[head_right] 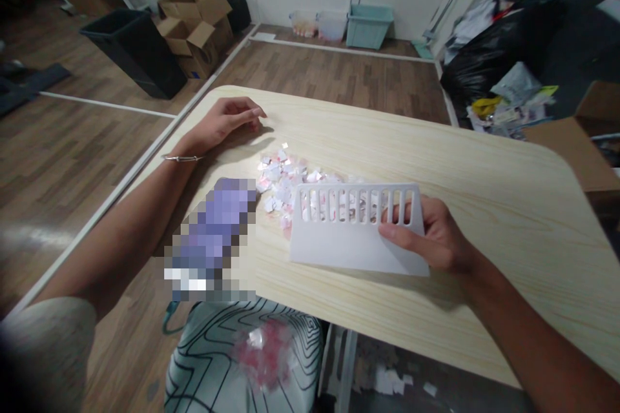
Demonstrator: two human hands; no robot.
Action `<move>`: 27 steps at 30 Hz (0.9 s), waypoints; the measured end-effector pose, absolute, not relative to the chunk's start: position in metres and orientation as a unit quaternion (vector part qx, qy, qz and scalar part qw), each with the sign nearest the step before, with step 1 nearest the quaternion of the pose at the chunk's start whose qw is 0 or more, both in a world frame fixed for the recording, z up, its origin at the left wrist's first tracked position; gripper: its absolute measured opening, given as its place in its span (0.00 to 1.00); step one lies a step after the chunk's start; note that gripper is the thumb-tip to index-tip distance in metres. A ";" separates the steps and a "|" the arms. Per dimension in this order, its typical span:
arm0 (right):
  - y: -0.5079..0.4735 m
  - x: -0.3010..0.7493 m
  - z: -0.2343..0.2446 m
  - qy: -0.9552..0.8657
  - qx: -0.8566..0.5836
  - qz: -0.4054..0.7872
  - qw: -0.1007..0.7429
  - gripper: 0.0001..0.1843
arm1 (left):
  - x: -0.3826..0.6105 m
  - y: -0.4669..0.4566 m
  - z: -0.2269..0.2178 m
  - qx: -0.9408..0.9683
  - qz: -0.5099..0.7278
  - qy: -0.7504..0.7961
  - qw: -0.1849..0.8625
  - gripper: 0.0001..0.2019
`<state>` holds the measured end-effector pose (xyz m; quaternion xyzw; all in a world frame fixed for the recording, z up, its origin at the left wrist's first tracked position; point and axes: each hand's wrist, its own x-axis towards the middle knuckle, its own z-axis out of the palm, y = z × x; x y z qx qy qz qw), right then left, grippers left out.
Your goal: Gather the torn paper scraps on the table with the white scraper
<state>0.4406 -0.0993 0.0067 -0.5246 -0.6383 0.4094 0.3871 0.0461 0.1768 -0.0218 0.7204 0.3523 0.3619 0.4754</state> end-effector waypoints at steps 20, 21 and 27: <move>-0.108 0.429 0.015 -0.631 -0.489 0.487 0.355 0.31 | 0.049 0.167 -0.010 0.730 0.326 0.373 0.471 0.23; -0.108 0.430 0.016 -0.633 -0.486 0.485 0.358 0.32 | 0.049 0.168 -0.011 0.729 0.325 0.373 0.473 0.23; -0.110 0.434 0.018 -0.626 -0.516 0.463 0.356 0.31 | 0.050 0.169 -0.012 0.727 0.333 0.374 0.470 0.23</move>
